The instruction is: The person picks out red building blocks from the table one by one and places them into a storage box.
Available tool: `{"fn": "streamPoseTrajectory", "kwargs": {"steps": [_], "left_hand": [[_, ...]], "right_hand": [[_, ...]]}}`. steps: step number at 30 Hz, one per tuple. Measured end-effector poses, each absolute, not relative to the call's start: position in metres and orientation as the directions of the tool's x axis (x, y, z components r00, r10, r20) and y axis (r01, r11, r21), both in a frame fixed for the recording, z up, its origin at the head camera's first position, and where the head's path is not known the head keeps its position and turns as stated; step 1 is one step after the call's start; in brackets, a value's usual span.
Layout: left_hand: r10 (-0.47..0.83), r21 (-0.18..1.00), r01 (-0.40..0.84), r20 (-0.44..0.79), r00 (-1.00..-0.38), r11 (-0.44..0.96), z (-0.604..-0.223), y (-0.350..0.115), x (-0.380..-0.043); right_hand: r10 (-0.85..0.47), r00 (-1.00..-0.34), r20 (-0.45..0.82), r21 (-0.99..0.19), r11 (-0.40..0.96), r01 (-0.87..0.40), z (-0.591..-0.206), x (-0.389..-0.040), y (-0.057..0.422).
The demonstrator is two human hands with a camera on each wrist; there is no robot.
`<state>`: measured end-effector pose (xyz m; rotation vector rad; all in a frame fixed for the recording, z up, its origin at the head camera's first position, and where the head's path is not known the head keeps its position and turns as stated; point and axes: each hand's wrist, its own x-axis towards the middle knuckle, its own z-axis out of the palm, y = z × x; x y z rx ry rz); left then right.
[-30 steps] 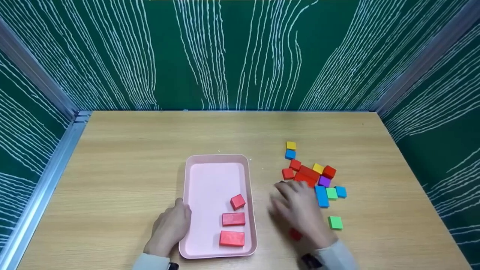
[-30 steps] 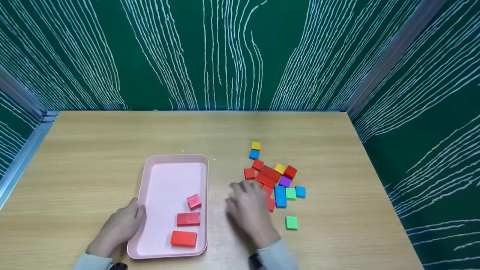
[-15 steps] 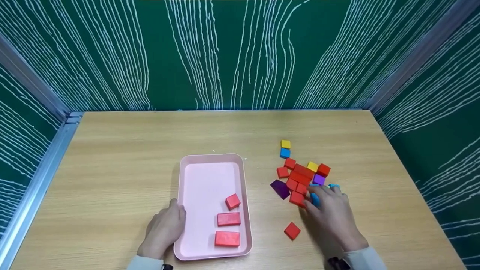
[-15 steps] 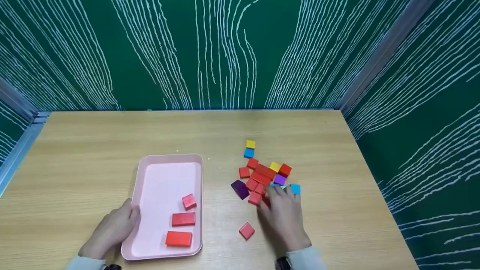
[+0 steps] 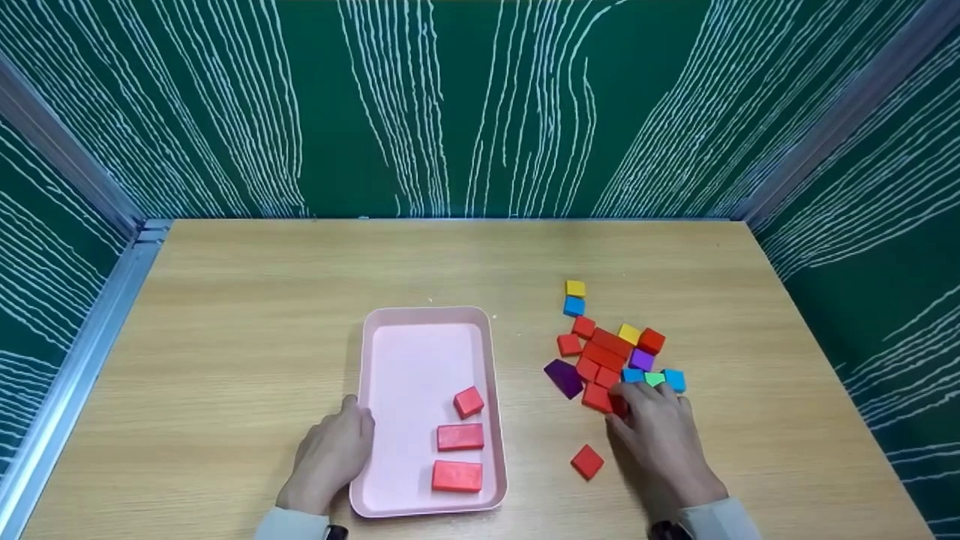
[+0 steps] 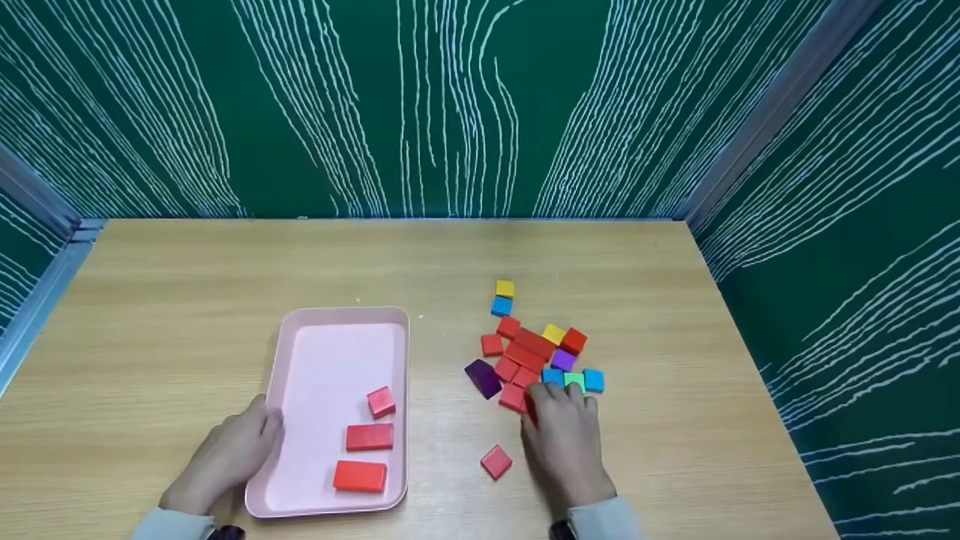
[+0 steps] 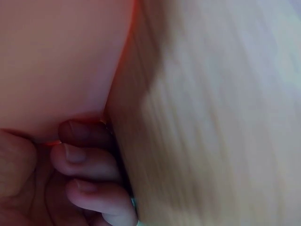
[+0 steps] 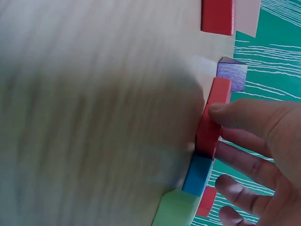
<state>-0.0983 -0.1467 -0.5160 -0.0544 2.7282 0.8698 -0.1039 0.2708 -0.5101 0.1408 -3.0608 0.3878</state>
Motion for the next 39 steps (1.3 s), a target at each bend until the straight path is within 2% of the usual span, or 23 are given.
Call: {"fn": "streamPoseTrajectory", "kwargs": {"steps": [6, 15, 21, 26, 33, 39], "left_hand": [[0.035, 0.544, -0.120, -0.266, -0.963, 0.831, -0.516, -0.149, -0.098], [0.016, 0.535, -0.134, -0.267, -0.964, 0.834, -0.516, -0.153, -0.098], [0.017, 0.536, -0.141, -0.279, -0.960, 0.832, -0.516, -0.152, -0.098], [0.010, 0.512, -0.128, -0.258, -0.966, 0.850, -0.514, -0.151, -0.098], [0.010, 0.499, -0.110, -0.231, -0.973, 0.859, -0.515, -0.150, -0.099], [0.014, 0.525, -0.128, -0.257, -0.966, 0.841, -0.516, -0.146, -0.100]], "right_hand": [[-0.088, -0.994, 0.064, -0.246, 0.964, -0.101, -0.507, -0.106, 0.267], [-0.103, -0.983, 0.155, -0.276, 0.950, -0.143, -0.496, -0.115, 0.248], [-0.162, -0.963, 0.217, -0.319, 0.920, -0.227, -0.489, -0.125, 0.222], [-0.173, -0.960, 0.221, -0.356, 0.902, -0.244, -0.482, -0.134, 0.196], [-0.258, -0.932, 0.255, -0.363, 0.868, -0.339, -0.470, -0.148, 0.158], [-0.313, -0.914, 0.257, -0.338, 0.857, -0.388, -0.466, -0.155, 0.129]]}}
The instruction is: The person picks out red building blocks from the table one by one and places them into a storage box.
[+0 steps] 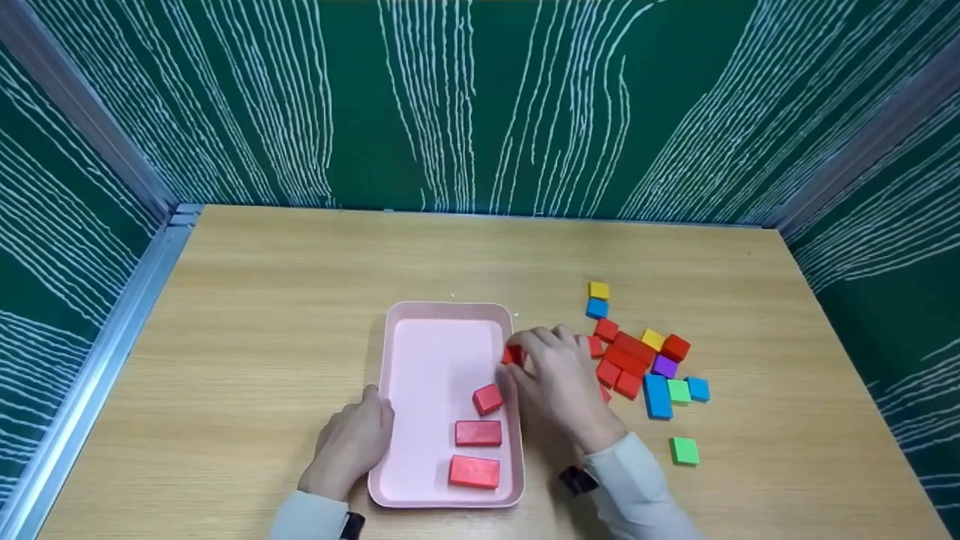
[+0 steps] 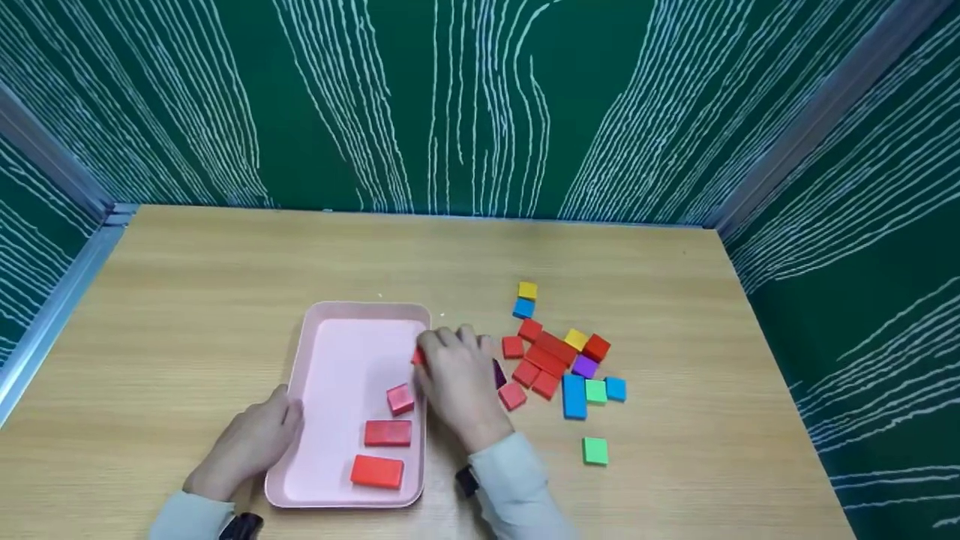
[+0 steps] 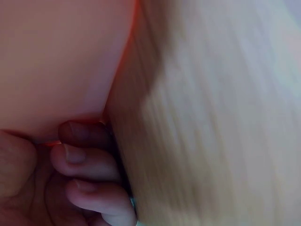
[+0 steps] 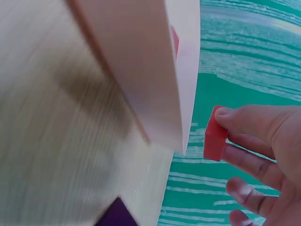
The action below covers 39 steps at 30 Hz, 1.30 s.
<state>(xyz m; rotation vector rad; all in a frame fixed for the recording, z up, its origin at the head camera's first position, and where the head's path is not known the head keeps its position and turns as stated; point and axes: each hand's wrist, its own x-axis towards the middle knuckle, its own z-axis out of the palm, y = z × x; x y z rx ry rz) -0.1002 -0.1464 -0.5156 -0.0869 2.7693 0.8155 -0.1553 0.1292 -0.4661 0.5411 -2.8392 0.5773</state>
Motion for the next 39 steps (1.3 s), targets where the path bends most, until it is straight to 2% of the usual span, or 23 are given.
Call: {"fn": "streamPoseTrajectory", "kwargs": {"steps": [7, 16, 39], "left_hand": [[0.010, 0.522, -0.129, -0.256, -0.967, 0.843, -0.515, -0.147, -0.100], [0.015, 0.533, -0.121, -0.245, -0.969, 0.838, -0.516, -0.146, -0.101], [0.002, 0.516, -0.140, -0.264, -0.965, 0.845, -0.518, -0.147, -0.101]], "right_hand": [[-0.404, -0.882, 0.243, -0.311, 0.829, -0.465, -0.478, -0.166, 0.112], [-0.451, -0.872, 0.190, -0.286, 0.824, -0.489, -0.499, -0.173, 0.109], [-0.395, -0.908, 0.141, -0.321, 0.849, -0.420, -0.497, -0.175, 0.115]]}}
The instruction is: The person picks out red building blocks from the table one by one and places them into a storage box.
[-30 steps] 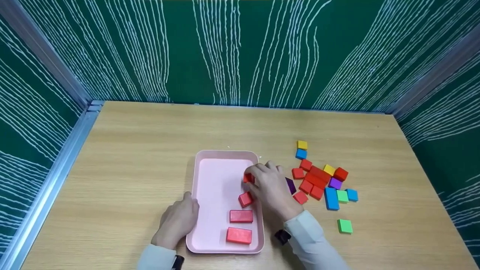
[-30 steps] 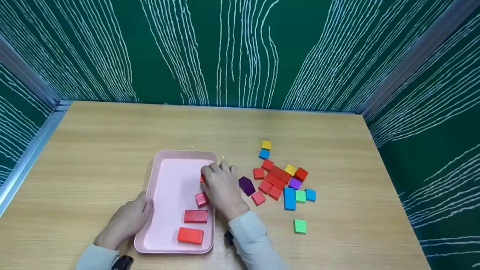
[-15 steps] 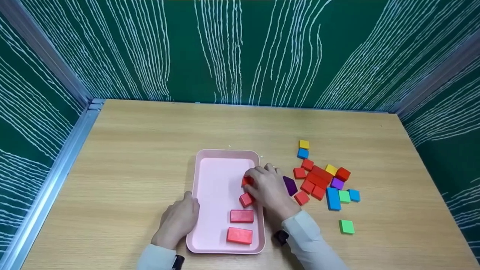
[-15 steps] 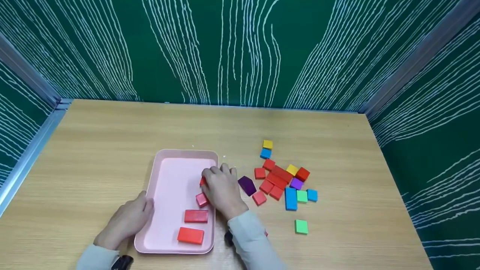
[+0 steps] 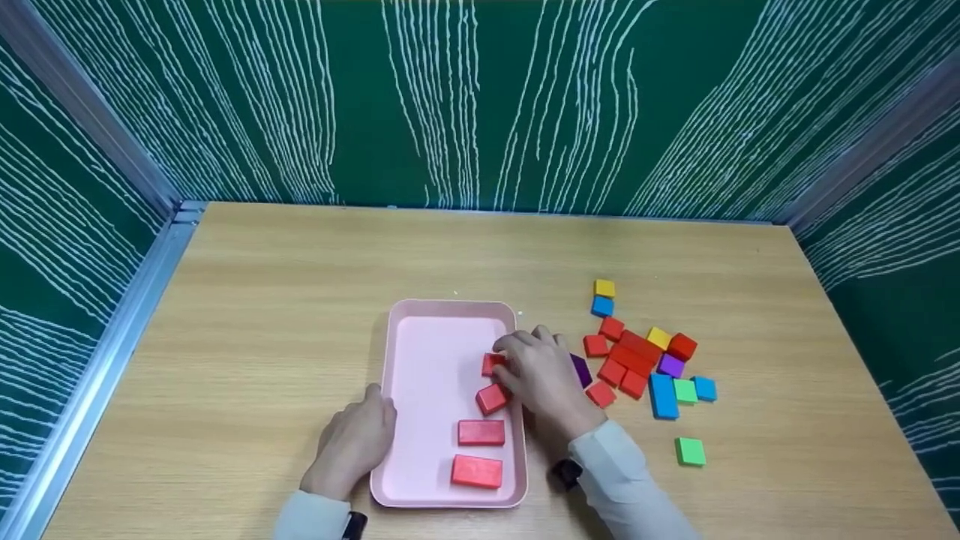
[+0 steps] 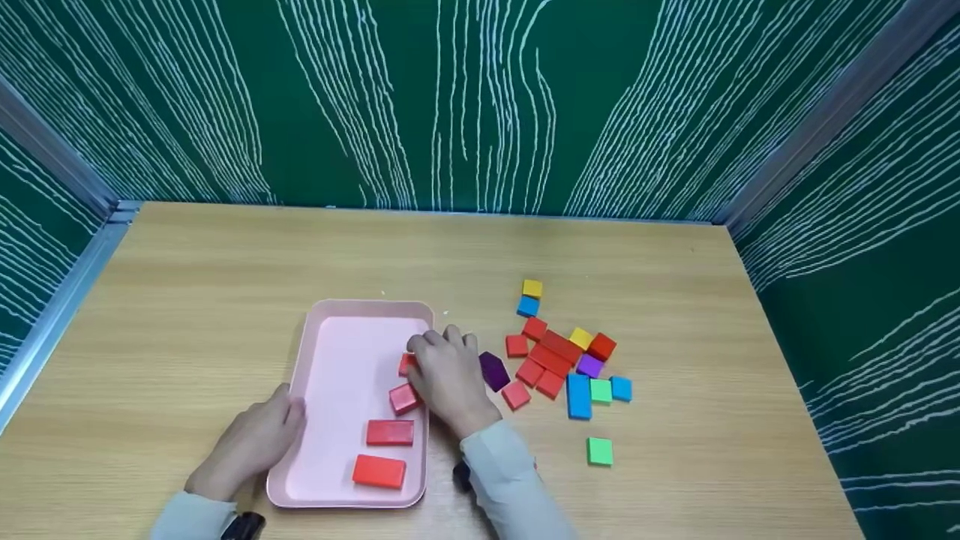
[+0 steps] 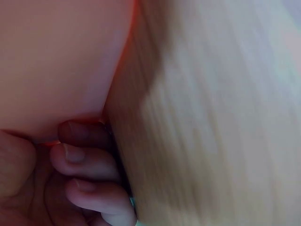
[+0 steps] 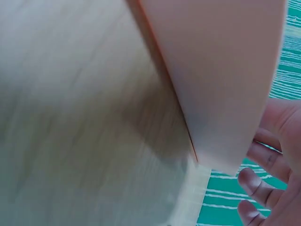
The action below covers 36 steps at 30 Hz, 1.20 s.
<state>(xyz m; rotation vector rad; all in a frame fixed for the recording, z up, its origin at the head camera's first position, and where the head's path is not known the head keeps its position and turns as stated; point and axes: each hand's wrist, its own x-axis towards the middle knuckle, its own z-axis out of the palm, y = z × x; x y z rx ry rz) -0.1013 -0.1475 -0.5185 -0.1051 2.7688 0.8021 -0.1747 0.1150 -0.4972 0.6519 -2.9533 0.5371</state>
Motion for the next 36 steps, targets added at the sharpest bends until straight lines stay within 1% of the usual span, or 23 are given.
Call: {"fn": "streamPoseTrajectory", "kwargs": {"steps": [7, 9, 14, 17, 21, 26, 30, 36], "left_hand": [[0.025, 0.518, -0.105, -0.238, -0.971, 0.849, -0.518, -0.150, -0.098], [0.019, 0.509, -0.106, -0.235, -0.972, 0.854, -0.517, -0.151, -0.098], [0.009, 0.497, -0.115, -0.240, -0.971, 0.860, -0.518, -0.152, -0.097], [0.006, 0.493, -0.114, -0.235, -0.972, 0.862, -0.519, -0.152, -0.097], [0.009, 0.498, -0.109, -0.229, -0.973, 0.861, -0.520, -0.151, -0.098], [0.008, 0.502, -0.111, -0.228, -0.974, 0.858, -0.518, -0.152, -0.098], [0.001, 0.497, -0.115, -0.227, -0.974, 0.860, -0.516, -0.152, -0.097], [0.026, 0.516, -0.106, -0.242, -0.970, 0.850, -0.514, -0.148, -0.098]], "right_hand": [[-0.366, -0.896, 0.253, -0.342, 0.832, -0.436, -0.494, -0.178, 0.143], [-0.338, -0.907, 0.252, -0.371, 0.831, -0.413, -0.492, -0.179, 0.155], [-0.295, -0.914, 0.278, -0.379, 0.841, -0.387, -0.493, -0.185, 0.199], [-0.278, -0.912, 0.302, -0.346, 0.859, -0.377, -0.495, -0.187, 0.232], [-0.220, -0.931, 0.290, -0.310, 0.899, -0.309, -0.493, -0.186, 0.276], [-0.097, -0.967, 0.236, -0.333, 0.927, -0.175, -0.483, -0.183, 0.317], [-0.035, -0.982, 0.186, -0.346, 0.933, -0.099, -0.480, -0.182, 0.333], [-0.016, -0.983, 0.180, -0.331, 0.940, -0.076, -0.482, -0.179, 0.341]]}}
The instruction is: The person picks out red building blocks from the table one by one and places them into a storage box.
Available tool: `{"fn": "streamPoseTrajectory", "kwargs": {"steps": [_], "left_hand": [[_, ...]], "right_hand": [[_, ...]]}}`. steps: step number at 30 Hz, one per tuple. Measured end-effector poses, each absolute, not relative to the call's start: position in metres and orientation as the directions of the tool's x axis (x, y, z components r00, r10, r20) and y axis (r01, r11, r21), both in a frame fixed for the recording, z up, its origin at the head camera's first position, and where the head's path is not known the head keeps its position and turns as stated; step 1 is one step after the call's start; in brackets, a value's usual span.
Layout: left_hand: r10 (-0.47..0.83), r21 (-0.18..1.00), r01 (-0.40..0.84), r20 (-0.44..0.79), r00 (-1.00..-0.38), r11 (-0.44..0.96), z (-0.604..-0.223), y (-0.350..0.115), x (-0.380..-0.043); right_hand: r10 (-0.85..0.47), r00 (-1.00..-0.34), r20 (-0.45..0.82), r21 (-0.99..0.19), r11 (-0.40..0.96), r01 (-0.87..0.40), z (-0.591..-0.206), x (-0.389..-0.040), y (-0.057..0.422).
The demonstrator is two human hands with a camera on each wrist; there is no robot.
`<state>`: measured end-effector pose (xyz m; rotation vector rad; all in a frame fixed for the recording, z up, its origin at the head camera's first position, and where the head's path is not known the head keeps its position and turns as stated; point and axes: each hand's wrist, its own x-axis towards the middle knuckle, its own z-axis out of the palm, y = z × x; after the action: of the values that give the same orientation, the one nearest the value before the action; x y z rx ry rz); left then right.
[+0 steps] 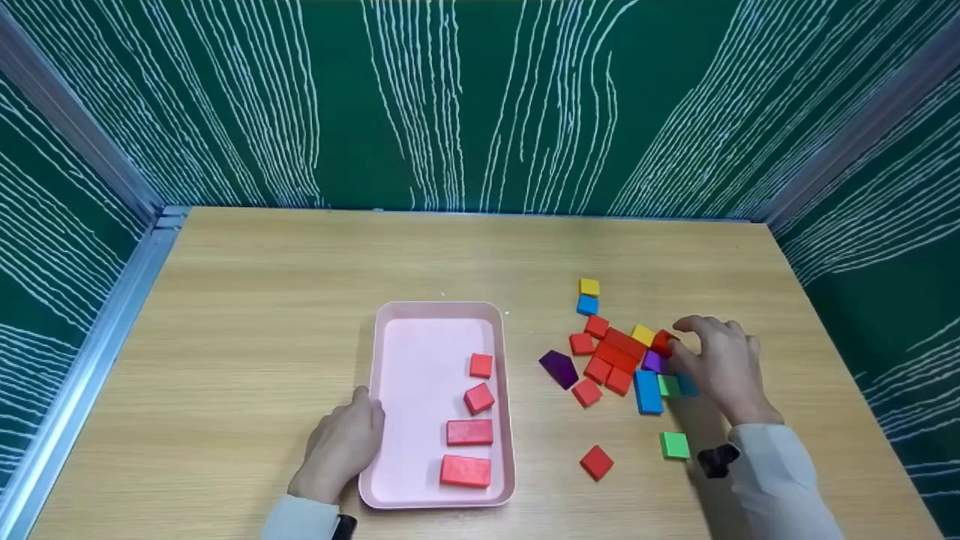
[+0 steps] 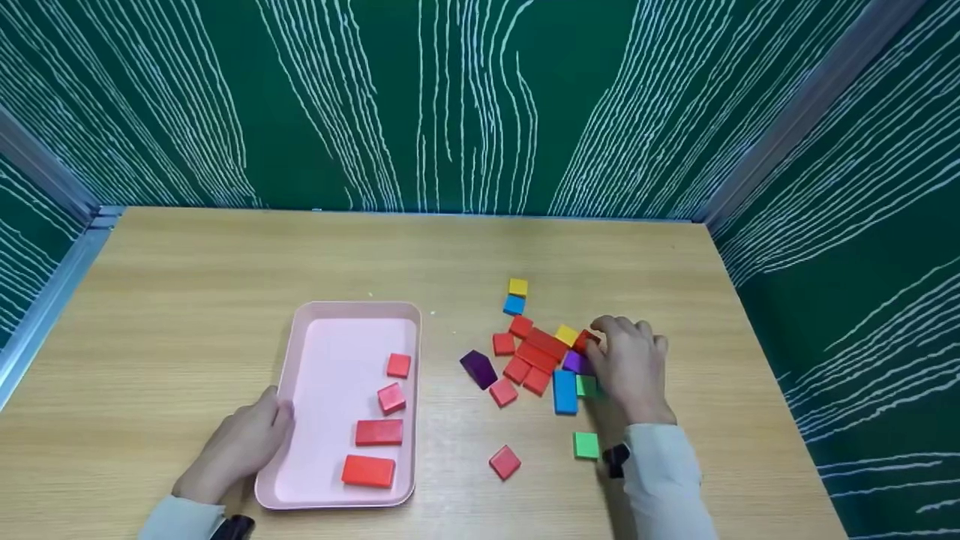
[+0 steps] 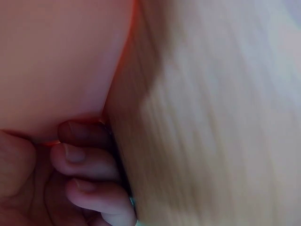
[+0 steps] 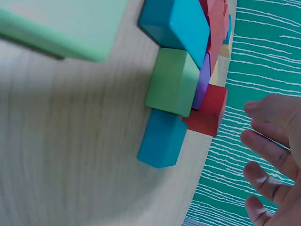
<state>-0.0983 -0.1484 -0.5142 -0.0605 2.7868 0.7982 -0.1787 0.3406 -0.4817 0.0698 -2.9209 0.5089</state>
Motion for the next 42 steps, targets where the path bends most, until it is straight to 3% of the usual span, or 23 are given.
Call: {"fn": "streamPoseTrajectory", "kwargs": {"steps": [16, 29, 37, 42], "left_hand": [[0.017, 0.511, -0.110, -0.237, -0.971, 0.852, -0.515, -0.148, -0.099], [0.021, 0.532, -0.130, -0.268, -0.963, 0.837, -0.516, -0.146, -0.100], [0.010, 0.506, -0.124, -0.255, -0.967, 0.854, -0.516, -0.146, -0.101], [0.007, 0.497, -0.115, -0.237, -0.972, 0.860, -0.516, -0.146, -0.100]], "right_hand": [[-0.021, -0.999, 0.025, -0.317, 0.948, -0.028, -0.497, -0.182, 0.339], [0.004, -0.993, 0.120, -0.328, 0.944, -0.036, -0.491, -0.185, 0.330], [-0.087, -0.971, 0.223, -0.350, 0.922, -0.163, -0.490, -0.194, 0.291], [-0.153, -0.962, 0.225, -0.362, 0.904, -0.228, -0.487, -0.201, 0.254]]}}
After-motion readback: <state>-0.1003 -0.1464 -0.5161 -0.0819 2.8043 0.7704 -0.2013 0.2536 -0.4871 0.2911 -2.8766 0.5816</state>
